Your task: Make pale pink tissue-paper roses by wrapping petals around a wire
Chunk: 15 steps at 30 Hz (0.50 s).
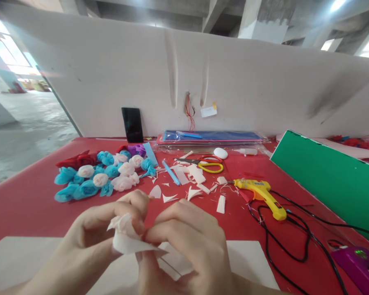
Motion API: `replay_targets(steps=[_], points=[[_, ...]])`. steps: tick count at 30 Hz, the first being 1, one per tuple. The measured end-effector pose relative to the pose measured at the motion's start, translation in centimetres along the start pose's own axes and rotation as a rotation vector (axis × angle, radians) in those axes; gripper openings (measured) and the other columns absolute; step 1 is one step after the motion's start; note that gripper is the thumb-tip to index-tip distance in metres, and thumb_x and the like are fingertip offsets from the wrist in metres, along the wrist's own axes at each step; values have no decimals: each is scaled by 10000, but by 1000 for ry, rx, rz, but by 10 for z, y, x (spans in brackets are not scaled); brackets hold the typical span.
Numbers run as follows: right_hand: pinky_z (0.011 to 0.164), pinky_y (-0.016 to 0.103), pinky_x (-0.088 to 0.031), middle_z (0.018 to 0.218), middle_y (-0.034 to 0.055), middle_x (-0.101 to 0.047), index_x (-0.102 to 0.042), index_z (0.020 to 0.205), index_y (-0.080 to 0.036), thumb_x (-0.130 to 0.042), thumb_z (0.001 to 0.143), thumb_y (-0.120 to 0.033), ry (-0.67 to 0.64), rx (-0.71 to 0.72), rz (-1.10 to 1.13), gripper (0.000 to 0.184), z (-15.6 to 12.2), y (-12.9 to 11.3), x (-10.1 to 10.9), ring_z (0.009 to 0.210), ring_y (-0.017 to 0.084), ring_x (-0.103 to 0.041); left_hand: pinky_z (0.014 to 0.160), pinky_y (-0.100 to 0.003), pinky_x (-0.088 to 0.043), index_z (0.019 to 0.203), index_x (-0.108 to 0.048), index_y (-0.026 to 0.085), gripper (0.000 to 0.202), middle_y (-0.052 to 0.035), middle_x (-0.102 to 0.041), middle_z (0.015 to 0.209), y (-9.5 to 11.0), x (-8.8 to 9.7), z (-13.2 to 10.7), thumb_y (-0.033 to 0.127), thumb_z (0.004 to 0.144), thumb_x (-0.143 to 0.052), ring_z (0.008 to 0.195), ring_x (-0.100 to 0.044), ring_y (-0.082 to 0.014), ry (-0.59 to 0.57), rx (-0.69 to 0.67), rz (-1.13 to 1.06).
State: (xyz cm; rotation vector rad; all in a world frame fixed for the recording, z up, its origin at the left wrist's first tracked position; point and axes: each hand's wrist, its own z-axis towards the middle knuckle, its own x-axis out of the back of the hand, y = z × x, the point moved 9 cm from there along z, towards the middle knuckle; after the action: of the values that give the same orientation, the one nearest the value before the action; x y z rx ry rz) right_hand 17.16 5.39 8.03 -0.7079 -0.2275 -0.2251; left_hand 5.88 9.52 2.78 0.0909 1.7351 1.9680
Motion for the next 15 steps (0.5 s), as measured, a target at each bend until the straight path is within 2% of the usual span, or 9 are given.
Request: replay_targets(steps=[5,11,15], points=[[455,236,-475,620,10,-639,-635,717,-173,-638,742,-1,70,50,-109,174,-5,-5,4,524,117,-576,758,-228,-442,703,-753,273,67,35,-598,719,-2,-1,-1,298,758,-784,746,-522,-150,4,7,-9],[438,247,-476,573,3,-635,-618,684,-167,-688,701,-26,91,132,-204,158,-2,-14,5,479,112,-564,769,-218,-445,733,-732,264,52,43,-604,747,2,-3,0,260,764,-773,743,-519,-142,-2,-34,2],[476,261,-504,585,1,-649,-634,727,-160,-702,685,-21,30,219,-272,160,-1,-22,3,480,108,-571,768,-205,-450,748,-708,265,108,57,-610,760,2,-3,-2,176,751,-768,738,-531,-131,-3,-49,-12]])
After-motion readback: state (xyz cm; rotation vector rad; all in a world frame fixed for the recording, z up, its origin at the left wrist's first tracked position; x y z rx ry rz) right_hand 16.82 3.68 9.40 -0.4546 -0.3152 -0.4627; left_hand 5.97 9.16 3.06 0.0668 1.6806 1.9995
